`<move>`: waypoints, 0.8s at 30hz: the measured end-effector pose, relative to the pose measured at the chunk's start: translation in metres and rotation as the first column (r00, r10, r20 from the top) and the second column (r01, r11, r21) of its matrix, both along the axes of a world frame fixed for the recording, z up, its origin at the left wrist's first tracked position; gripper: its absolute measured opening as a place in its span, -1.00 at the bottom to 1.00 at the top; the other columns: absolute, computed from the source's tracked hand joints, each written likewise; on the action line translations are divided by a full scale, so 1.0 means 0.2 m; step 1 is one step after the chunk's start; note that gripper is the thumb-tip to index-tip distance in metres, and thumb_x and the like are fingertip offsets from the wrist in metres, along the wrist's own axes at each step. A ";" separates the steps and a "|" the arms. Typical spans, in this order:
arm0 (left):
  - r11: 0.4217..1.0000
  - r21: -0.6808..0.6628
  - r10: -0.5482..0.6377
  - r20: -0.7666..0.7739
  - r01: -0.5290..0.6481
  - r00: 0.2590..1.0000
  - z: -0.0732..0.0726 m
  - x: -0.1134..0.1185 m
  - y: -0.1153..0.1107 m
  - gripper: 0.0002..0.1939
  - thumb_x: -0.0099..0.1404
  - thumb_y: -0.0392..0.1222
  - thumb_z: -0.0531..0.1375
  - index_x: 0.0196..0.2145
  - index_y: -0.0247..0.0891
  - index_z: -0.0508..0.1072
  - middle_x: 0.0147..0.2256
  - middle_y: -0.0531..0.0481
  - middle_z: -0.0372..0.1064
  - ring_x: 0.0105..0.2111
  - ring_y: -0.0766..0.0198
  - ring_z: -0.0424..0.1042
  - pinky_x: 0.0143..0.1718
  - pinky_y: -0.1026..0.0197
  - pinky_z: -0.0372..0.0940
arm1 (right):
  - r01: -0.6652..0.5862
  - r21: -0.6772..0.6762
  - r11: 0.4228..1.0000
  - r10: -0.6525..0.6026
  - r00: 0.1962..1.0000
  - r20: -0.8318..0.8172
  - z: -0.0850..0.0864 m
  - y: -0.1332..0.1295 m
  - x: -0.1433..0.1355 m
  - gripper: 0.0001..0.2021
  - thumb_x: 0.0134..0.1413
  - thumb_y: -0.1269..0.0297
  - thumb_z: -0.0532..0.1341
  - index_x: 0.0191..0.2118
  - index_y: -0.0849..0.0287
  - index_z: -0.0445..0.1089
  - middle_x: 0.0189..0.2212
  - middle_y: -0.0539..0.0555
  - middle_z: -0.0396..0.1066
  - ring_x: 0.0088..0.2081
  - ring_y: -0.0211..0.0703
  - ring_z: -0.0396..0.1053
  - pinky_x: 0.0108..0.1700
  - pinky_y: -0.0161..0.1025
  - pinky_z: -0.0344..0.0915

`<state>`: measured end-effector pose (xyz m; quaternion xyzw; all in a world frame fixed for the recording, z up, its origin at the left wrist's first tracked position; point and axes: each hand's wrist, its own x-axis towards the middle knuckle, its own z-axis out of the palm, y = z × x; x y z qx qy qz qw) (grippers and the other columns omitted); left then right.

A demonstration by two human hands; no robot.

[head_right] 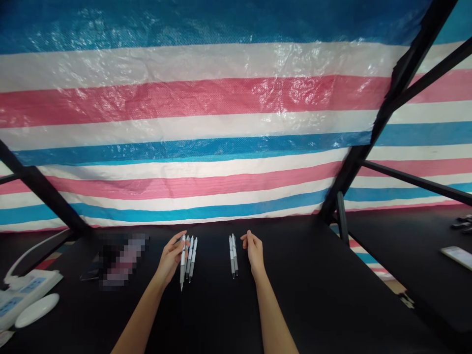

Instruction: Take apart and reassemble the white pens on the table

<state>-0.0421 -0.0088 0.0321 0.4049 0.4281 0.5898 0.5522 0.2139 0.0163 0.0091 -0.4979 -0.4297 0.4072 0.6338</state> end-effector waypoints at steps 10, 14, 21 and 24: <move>0.998 -0.010 0.061 -0.029 -0.061 0.998 -0.01 -0.01 0.01 -0.30 0.02 0.01 0.26 0.09 -0.27 0.20 -0.44 0.04 0.38 -0.69 0.49 0.19 -0.68 0.37 0.07 | 0.006 0.005 1.000 -0.006 0.999 0.038 -0.01 0.01 0.00 -0.48 -0.07 -0.23 0.10 -0.60 0.19 0.37 -0.74 -0.06 0.13 -0.63 -0.27 0.12 -0.51 -0.28 0.10; 0.985 0.041 0.174 -0.143 -0.169 0.974 -0.04 -0.03 0.03 -0.16 0.05 0.11 0.20 0.21 -0.25 0.03 -0.53 0.12 0.30 -0.76 0.53 0.02 -0.73 0.38 -0.04 | 0.001 0.003 1.000 -0.001 0.998 0.056 -0.01 0.00 0.00 -0.47 -0.05 -0.23 0.07 -0.60 0.19 0.37 -0.73 -0.05 0.14 -0.63 -0.26 0.14 -0.52 -0.29 0.10; 0.942 0.097 0.306 -0.640 -0.321 0.704 -0.16 -0.09 0.08 -0.26 0.16 0.07 0.09 0.22 -0.30 0.04 -0.24 -0.13 0.38 -0.39 0.23 0.38 -0.36 0.20 0.28 | -0.021 -0.028 0.999 0.025 0.981 0.191 0.00 0.00 -0.01 -0.51 -0.04 -0.19 0.07 -0.60 0.18 0.34 -0.74 -0.05 0.15 -0.63 -0.26 0.14 -0.51 -0.30 0.08; 0.948 0.161 0.296 -0.762 -0.275 0.576 -0.19 -0.08 0.08 -0.29 0.17 0.01 0.06 0.21 -0.34 0.04 -0.15 -0.18 0.32 -0.25 0.16 0.38 -0.24 0.14 0.28 | -0.016 -0.064 0.998 0.037 0.941 0.335 0.00 -0.01 0.00 -0.55 -0.01 -0.12 0.05 -0.58 0.18 0.33 -0.71 -0.04 0.19 -0.61 -0.24 0.18 -0.51 -0.31 0.07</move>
